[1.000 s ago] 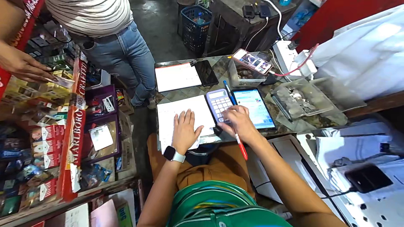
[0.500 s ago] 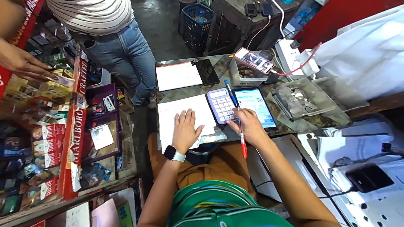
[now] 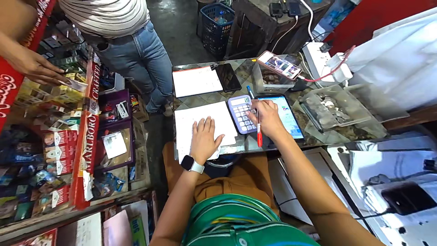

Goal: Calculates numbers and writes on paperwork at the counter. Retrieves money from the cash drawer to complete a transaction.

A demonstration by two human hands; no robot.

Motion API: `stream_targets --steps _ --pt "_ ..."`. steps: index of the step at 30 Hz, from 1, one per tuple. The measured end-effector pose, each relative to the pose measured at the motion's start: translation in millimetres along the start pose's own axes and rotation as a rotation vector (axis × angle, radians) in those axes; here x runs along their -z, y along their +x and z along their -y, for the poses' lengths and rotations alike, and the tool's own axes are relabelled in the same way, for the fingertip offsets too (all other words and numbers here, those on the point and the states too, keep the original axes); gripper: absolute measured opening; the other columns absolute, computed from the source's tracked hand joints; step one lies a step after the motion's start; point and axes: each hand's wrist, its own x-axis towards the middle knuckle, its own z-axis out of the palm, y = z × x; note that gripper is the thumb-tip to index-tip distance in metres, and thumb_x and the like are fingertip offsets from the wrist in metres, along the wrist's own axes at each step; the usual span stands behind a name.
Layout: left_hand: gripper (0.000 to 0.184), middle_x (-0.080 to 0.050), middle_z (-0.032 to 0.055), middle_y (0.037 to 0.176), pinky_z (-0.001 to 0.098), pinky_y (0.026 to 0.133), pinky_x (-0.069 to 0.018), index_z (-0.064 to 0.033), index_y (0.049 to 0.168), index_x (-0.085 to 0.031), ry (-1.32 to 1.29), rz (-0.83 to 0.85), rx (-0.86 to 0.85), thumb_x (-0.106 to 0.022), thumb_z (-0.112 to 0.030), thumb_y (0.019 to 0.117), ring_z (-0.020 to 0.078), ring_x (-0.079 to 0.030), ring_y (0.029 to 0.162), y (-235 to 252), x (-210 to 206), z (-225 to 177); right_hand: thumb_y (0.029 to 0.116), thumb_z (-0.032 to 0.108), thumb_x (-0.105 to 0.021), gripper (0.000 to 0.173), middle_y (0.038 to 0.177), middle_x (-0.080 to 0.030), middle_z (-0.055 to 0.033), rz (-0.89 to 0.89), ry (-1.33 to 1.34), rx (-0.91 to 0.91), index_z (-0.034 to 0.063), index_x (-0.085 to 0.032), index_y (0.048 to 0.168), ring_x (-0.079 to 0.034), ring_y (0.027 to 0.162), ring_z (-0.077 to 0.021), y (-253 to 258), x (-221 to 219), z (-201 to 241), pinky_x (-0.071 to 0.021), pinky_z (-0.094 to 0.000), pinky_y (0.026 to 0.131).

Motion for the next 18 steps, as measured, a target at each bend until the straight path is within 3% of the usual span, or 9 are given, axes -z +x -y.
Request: stream_targets --steps 4,8,12,15,18 --pt "0.074 -0.039 0.0138 0.163 0.0625 0.122 -0.0182 -0.0048 0.153 -0.046 -0.017 -0.009 -0.002 -0.036 -0.06 0.1044 0.0367 -0.032 0.152 0.6 1.0 -1.4 0.1012 0.033 -0.06 0.037 0.133 -0.063 -0.024 -0.036 0.013 -0.006 -0.0021 -0.068 0.11 -0.057 0.125 -0.0458 -0.7 4.2 -3.8 -0.0369 -0.0656 0.107" --pt "0.073 -0.04 0.015 0.161 0.0639 0.122 -0.0189 -0.0038 0.152 -0.047 -0.037 -0.023 -0.011 -0.039 -0.058 0.1042 0.0376 -0.034 0.151 -0.1 2.1 -2.3 0.1018 0.033 -0.058 0.04 0.123 -0.067 -0.0274 -0.124 0.026 0.029 -0.0062 -0.065 0.104 -0.065 0.113 -0.0446 -38.3 17.1 8.3 -0.0448 -0.061 0.101" --pt "0.073 -0.043 0.016 0.16 0.0643 0.121 -0.0208 -0.0029 0.151 -0.049 -0.038 -0.066 -0.024 -0.041 -0.058 0.1037 0.0388 -0.035 0.15 -1.0 -0.5 0.0 0.1013 0.034 -0.06 0.039 0.118 -0.07 -0.0259 -0.098 -0.006 0.081 -0.0036 -0.069 0.103 -0.069 0.107 -0.0422 -68.3 2.3 10.0 -0.049 -0.0588 0.099" --pt "0.074 -0.043 0.0168 0.159 0.0645 0.12 -0.0213 -0.0024 0.15 -0.05 -0.018 -0.071 -0.036 -0.04 -0.059 0.1037 0.0395 -0.036 0.15 -1.4 -2.4 0.8 0.1017 0.034 -0.059 0.038 0.115 -0.071 -0.0238 -0.118 -0.024 0.117 -0.0023 -0.069 0.101 -0.07 0.105 -0.0398 -60.6 4.3 15.8 -0.0483 -0.0581 0.099" --pt "0.075 -0.042 0.0161 0.16 0.0638 0.121 -0.0206 -0.0031 0.151 -0.049 -0.006 -0.062 -0.029 -0.038 -0.06 0.1037 0.039 -0.035 0.15 -0.9 -3.5 1.5 0.1004 0.038 -0.059 0.038 0.116 -0.071 -0.0197 -0.073 -0.012 0.135 0.0022 -0.071 0.101 -0.064 0.112 -0.042 -44.9 -1.2 19.9 -0.0436 -0.0612 0.1"
